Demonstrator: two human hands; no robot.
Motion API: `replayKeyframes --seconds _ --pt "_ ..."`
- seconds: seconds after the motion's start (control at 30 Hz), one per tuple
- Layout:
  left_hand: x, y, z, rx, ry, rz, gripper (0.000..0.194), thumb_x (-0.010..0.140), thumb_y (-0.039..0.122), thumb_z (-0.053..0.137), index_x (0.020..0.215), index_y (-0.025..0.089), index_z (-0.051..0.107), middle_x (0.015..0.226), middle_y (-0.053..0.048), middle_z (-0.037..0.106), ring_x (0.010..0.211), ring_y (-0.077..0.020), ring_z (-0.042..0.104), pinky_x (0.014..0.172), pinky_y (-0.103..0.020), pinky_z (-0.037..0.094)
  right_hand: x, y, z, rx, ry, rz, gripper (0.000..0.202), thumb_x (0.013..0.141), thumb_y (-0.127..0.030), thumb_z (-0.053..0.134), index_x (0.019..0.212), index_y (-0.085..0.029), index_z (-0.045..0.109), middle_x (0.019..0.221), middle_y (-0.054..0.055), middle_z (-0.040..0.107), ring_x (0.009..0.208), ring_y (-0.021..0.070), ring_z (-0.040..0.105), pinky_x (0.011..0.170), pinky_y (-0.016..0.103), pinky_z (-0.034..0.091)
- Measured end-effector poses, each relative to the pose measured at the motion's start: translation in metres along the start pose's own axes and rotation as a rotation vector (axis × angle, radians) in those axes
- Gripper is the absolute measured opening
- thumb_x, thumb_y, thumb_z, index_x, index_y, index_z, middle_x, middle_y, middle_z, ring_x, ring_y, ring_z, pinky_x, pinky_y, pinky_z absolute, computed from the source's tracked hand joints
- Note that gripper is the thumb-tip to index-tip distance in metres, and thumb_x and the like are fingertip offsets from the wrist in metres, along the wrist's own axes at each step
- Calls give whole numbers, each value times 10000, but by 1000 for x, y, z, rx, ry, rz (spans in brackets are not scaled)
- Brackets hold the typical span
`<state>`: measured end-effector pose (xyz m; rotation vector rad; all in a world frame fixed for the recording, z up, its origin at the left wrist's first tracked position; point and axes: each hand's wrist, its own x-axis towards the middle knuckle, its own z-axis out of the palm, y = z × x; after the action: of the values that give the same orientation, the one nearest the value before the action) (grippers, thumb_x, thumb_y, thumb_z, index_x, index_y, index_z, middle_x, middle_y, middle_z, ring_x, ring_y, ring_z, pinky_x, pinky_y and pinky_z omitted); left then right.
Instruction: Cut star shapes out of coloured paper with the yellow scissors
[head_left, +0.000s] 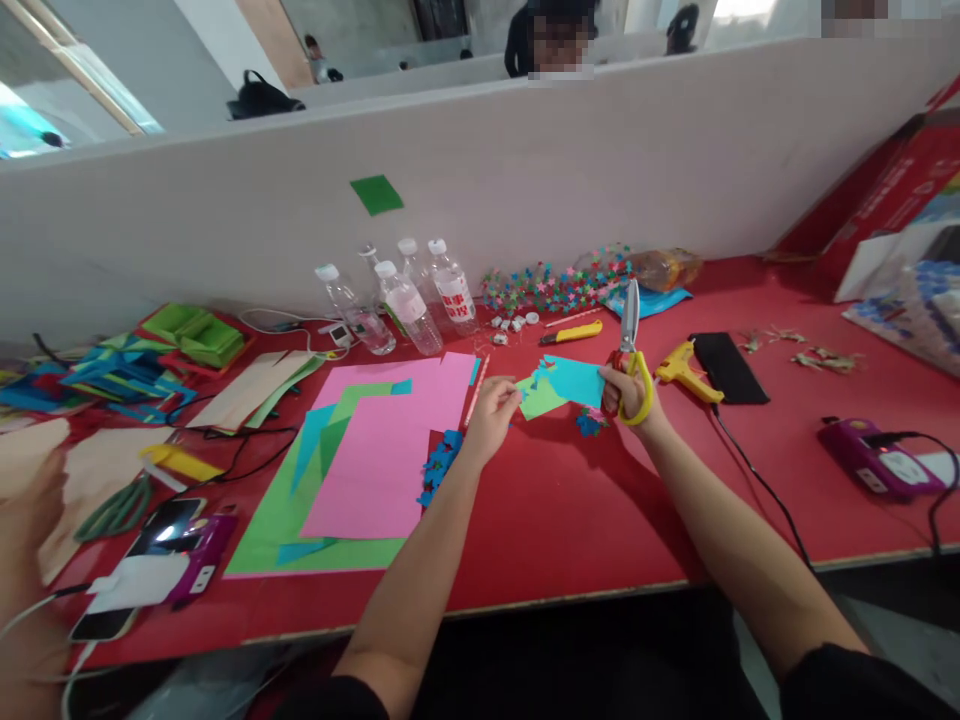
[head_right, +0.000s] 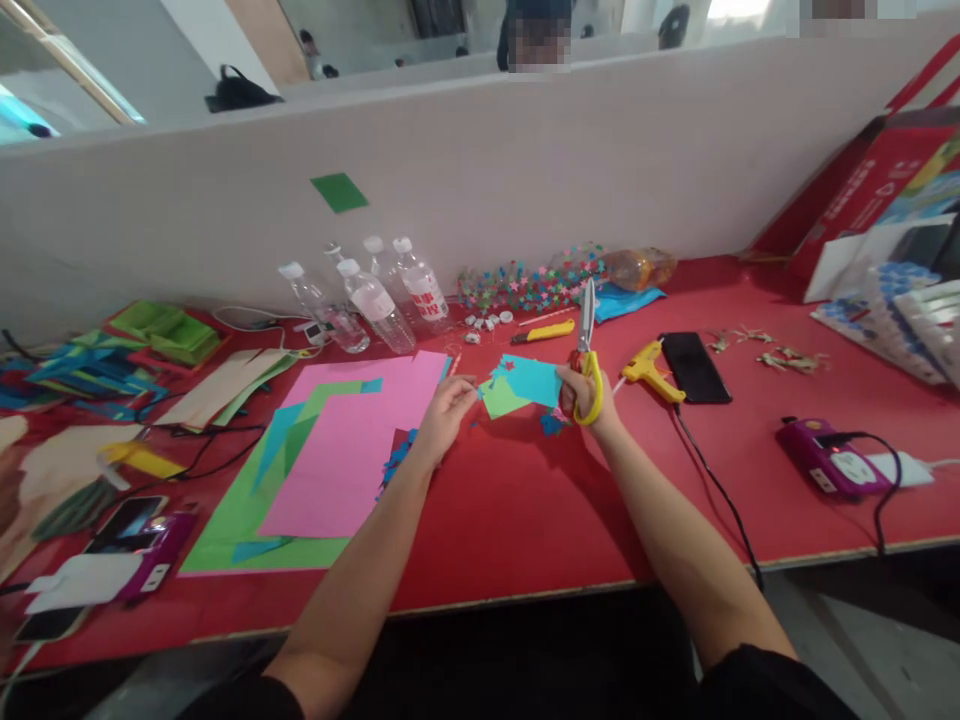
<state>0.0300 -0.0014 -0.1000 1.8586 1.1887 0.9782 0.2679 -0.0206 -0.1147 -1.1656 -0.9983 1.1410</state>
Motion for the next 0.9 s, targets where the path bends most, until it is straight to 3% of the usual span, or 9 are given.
replayKeyframes --seconds 0.13,0.2,0.33,0.5,0.63,0.73,0.9 --pt "-1 -5 17 125 -126 0 107 854 237 544 775 171 574 944 -70 563 924 -191 571 882 -329 452 8 5 -8 123 148 -16 383 708 -400 644 565 -246 324 338 -102 310 271 70 313 296 226 301" --pt "0 -2 32 189 -238 29 141 853 229 555 725 175 584 835 -45 569 836 -183 572 834 -318 462 10 5 -11 163 189 -22 392 697 -393 658 568 -246 319 339 -103 312 269 71 321 290 221 305" --pt "3 6 69 307 -389 89 204 900 214 478 779 179 638 828 -56 625 887 -201 588 877 -333 448 11 6 -12 218 230 -29 396 679 -387 683 580 -243 327 336 -112 312 262 65 316 277 209 301" --pt "8 6 98 380 -431 78 131 839 218 571 821 153 683 866 -120 663 954 -271 612 949 -418 415 9 7 -10 241 215 -32 364 675 -375 690 598 -238 361 335 -119 314 260 64 316 278 205 303" --pt "8 3 98 312 -360 37 107 776 239 636 714 155 657 881 -144 664 1030 -315 602 995 -462 382 8 7 -8 230 185 -34 351 685 -362 675 597 -238 359 334 -114 328 265 67 319 279 203 295" --pt "5 0 87 168 -271 -19 178 815 290 579 697 162 615 845 -122 661 981 -284 624 956 -437 422 6 9 -5 210 149 -34 350 697 -377 662 597 -235 358 339 -114 328 271 65 318 288 196 297" --pt "0 -5 68 -196 -158 -113 340 846 434 498 1040 161 558 910 -72 674 815 -187 651 759 -325 516 0 16 8 134 36 -15 356 732 -398 623 550 -231 366 324 -95 341 277 68 327 307 197 306"
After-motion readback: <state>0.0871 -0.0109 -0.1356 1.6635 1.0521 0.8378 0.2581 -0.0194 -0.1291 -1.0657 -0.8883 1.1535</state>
